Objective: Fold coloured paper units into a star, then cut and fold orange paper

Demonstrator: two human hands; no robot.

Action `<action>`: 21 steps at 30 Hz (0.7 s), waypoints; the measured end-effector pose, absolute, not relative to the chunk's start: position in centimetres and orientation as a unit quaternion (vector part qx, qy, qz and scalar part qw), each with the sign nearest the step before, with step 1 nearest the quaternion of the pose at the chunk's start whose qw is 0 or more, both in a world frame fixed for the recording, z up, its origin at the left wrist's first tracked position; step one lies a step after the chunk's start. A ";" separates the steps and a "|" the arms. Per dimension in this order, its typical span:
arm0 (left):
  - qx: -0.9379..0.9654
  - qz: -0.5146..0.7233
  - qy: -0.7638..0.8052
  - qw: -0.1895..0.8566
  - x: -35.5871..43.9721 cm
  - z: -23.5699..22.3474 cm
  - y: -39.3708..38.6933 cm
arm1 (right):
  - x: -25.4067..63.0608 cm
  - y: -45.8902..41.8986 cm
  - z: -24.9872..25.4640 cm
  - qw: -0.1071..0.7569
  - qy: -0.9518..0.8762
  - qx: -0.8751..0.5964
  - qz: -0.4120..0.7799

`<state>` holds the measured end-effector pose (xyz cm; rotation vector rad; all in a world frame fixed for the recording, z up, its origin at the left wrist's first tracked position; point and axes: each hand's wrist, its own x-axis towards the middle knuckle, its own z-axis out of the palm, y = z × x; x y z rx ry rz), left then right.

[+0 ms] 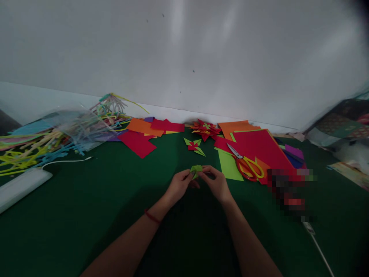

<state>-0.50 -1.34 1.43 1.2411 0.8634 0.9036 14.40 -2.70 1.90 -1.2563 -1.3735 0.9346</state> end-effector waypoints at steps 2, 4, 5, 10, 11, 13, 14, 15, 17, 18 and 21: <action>0.533 0.406 0.368 0.645 -0.5 1.3 -1.3 | 14.1 -2.8 1.9 0.516 -0.558 -0.520 0.391; 0.520 0.421 0.357 0.652 -0.4 1.1 -1.2 | 13.9 -2.9 1.9 0.522 -0.546 -0.511 0.409; 0.516 0.428 0.353 0.653 -0.4 0.9 -1.1 | 13.8 -2.9 1.9 0.526 -0.538 -0.504 0.423; 0.515 0.432 0.353 0.651 -0.5 0.7 -0.9 | 13.8 -2.7 1.4 0.548 -0.490 -0.496 0.461; 0.512 0.430 0.354 0.655 -0.5 0.7 -0.9 | 13.8 -2.6 1.2 0.551 -0.485 -0.503 0.457; 0.502 0.422 0.356 0.666 -0.4 0.7 -0.9 | 13.8 -2.6 1.0 0.557 -0.478 -0.516 0.442; 0.499 0.416 0.357 0.671 -0.4 0.7 -1.0 | 13.7 -2.6 0.9 0.560 -0.475 -0.521 0.434; 0.499 0.412 0.359 0.672 -0.4 0.7 -1.0 | 13.7 -2.6 0.8 0.563 -0.473 -0.526 0.428; 0.509 0.406 0.365 0.666 -0.4 0.7 -1.1 | 13.6 -2.7 0.9 0.562 -0.470 -0.536 0.419; 0.517 0.407 0.370 0.655 -0.4 0.6 -1.1 | 13.6 -2.8 0.9 0.559 -0.470 -0.539 0.420; 0.554 0.408 0.394 0.609 -0.4 0.5 -1.3 | 13.4 -2.9 1.2 0.554 -0.472 -0.538 0.426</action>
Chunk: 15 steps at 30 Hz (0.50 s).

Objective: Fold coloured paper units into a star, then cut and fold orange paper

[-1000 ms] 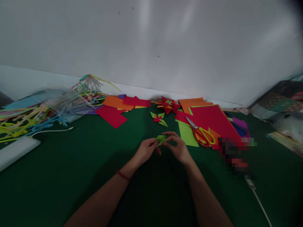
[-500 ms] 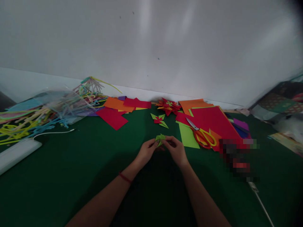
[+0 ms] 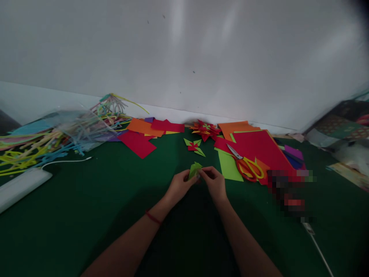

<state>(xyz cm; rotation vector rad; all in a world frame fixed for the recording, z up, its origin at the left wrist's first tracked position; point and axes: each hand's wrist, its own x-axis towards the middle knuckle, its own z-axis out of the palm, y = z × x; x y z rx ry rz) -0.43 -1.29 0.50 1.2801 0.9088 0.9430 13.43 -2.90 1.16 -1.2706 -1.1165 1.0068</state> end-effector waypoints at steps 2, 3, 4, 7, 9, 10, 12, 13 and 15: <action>0.575 0.400 0.411 0.583 -0.5 0.3 -1.4 | 13.3 -2.9 1.3 0.555 -0.471 -0.538 0.426; 0.579 0.397 0.416 0.578 -0.4 0.2 -1.4 | 13.3 -2.9 1.3 0.554 -0.472 -0.538 0.425; 0.577 0.397 0.417 0.580 -0.4 0.0 -1.4 | 13.2 -2.9 1.3 0.556 -0.472 -0.539 0.423; 0.551 0.405 0.402 0.609 -0.1 -0.3 -1.5 | 13.0 -2.9 1.1 0.563 -0.477 -0.537 0.409; 0.533 0.407 0.394 0.628 0.2 -0.5 -1.5 | 13.0 -2.9 0.9 0.568 -0.482 -0.540 0.391; 0.526 0.407 0.393 0.636 0.3 -0.5 -1.5 | 13.0 -2.8 0.8 0.568 -0.484 -0.542 0.386; 0.508 0.408 0.390 0.651 0.5 -0.5 -1.5 | 13.0 -2.8 0.7 0.568 -0.484 -0.547 0.380; 0.500 0.408 0.388 0.659 0.6 -0.4 -1.5 | 13.0 -2.8 0.6 0.569 -0.482 -0.549 0.378; 0.487 0.407 0.383 0.671 0.6 -0.3 -1.5 | 13.0 -2.8 0.6 0.569 -0.480 -0.551 0.377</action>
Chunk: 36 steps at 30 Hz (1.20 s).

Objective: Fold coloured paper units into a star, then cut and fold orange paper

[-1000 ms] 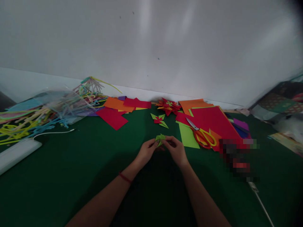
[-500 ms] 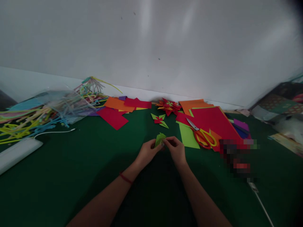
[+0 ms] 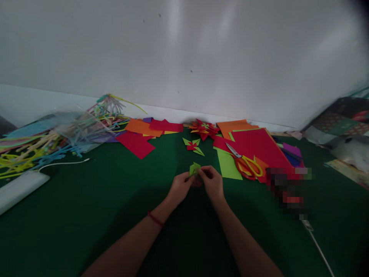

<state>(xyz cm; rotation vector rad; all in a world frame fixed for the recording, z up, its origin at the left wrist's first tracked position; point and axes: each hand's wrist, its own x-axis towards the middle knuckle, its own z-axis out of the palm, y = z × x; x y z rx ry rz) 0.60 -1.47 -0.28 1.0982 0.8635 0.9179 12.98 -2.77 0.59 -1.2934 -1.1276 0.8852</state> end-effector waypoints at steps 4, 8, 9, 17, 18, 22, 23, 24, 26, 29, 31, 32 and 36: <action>0.514 0.396 0.395 0.651 0.3 0.0 -1.5 | 13.0 -2.8 0.7 0.567 -0.481 -0.551 0.380; 0.556 0.435 0.454 0.543 -0.3 0.5 -1.5 | 12.9 -2.9 0.8 0.562 -0.491 -0.546 0.381; 0.557 0.447 0.460 0.527 -0.4 0.6 -1.4 | 12.9 -2.9 0.8 0.560 -0.495 -0.546 0.379; 0.554 0.453 0.491 0.496 -0.5 0.4 -1.4 | 12.7 -2.8 0.0 0.548 -0.513 -0.554 0.361; 0.556 0.452 0.493 0.494 -0.5 0.5 -1.4 | 12.6 -2.8 0.0 0.550 -0.512 -0.554 0.359; 0.534 0.458 0.486 0.518 -0.4 0.8 -1.6 | 12.6 -2.9 0.5 0.550 -0.514 -0.552 0.358; 0.520 0.458 0.480 0.539 -0.3 0.8 -1.6 | 12.6 -3.0 0.6 0.549 -0.515 -0.549 0.363; 0.502 0.456 0.469 0.566 -0.2 0.9 -1.5 | 12.7 -3.0 0.8 0.548 -0.517 -0.547 0.366; 0.468 0.439 0.439 0.629 -0.1 0.9 -1.5 | 12.8 -3.0 0.8 0.550 -0.515 -0.549 0.361; 0.451 0.411 0.409 0.679 0.1 0.8 -1.5 | 12.9 -2.9 0.7 0.563 -0.505 -0.560 0.338; 0.456 0.408 0.409 0.677 0.1 0.7 -1.5 | 12.9 -2.8 0.6 0.567 -0.500 -0.562 0.335; 0.461 0.411 0.410 0.671 0.1 0.6 -1.5 | 12.8 -2.7 0.6 0.567 -0.500 -0.562 0.335; 0.509 0.417 0.419 0.625 -0.1 0.3 -1.5 | 12.8 -2.9 0.7 0.561 -0.503 -0.559 0.346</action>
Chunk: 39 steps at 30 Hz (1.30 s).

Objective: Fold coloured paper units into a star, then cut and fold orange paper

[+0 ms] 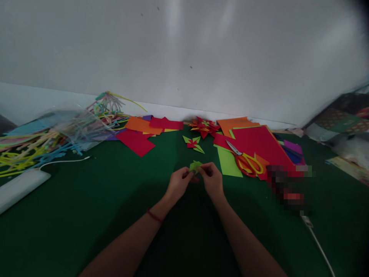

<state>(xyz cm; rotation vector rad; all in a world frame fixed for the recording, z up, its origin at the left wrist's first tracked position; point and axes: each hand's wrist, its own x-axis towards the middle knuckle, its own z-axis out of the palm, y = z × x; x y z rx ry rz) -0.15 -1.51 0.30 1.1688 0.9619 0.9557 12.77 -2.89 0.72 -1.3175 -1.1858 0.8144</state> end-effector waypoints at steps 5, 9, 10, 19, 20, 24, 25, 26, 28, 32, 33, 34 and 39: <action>0.553 0.434 0.438 0.560 -0.3 0.7 -1.6 | 12.8 -3.1 1.0 0.542 -0.489 -0.567 0.381; 0.552 0.436 0.424 0.570 -0.2 1.1 -1.8 | 12.8 -3.1 1.1 0.508 -0.522 -0.541 0.420; 0.549 0.434 0.417 0.580 -0.2 1.1 -1.8 | 12.8 -3.1 1.1 0.508 -0.533 -0.534 0.416; 0.540 0.425 0.433 0.584 0.0 -0.3 -1.6 | 12.4 -3.3 0.9 0.516 -0.560 -0.577 0.294; 0.535 0.423 0.432 0.590 0.1 -0.3 -1.6 | 12.4 -3.3 0.9 0.515 -0.563 -0.582 0.281; 0.476 0.413 0.383 0.675 0.3 0.1 -1.7 | 12.6 -3.3 1.0 0.525 -0.548 -0.589 0.277; 0.463 0.410 0.368 0.694 0.3 0.2 -1.7 | 12.7 -3.3 1.1 0.530 -0.539 -0.588 0.287; 0.456 0.407 0.358 0.706 0.3 0.4 -1.8 | 12.8 -3.2 1.1 0.534 -0.532 -0.587 0.295; 0.464 0.405 0.353 0.704 0.4 0.5 -1.8 | 13.0 -3.2 1.2 0.539 -0.525 -0.583 0.307; 0.496 0.406 0.382 0.666 0.4 0.5 -1.9 | 12.9 -3.2 1.3 0.548 -0.517 -0.577 0.315; 0.495 0.405 0.388 0.663 0.5 0.5 -2.0 | 12.8 -3.2 1.3 0.548 -0.515 -0.580 0.313; 0.493 0.403 0.393 0.663 0.6 0.6 -2.0 | 12.8 -3.2 1.3 0.547 -0.513 -0.585 0.310; 0.472 0.400 0.400 0.676 0.7 0.6 -2.0 | 12.9 -3.2 1.2 0.543 -0.507 -0.600 0.298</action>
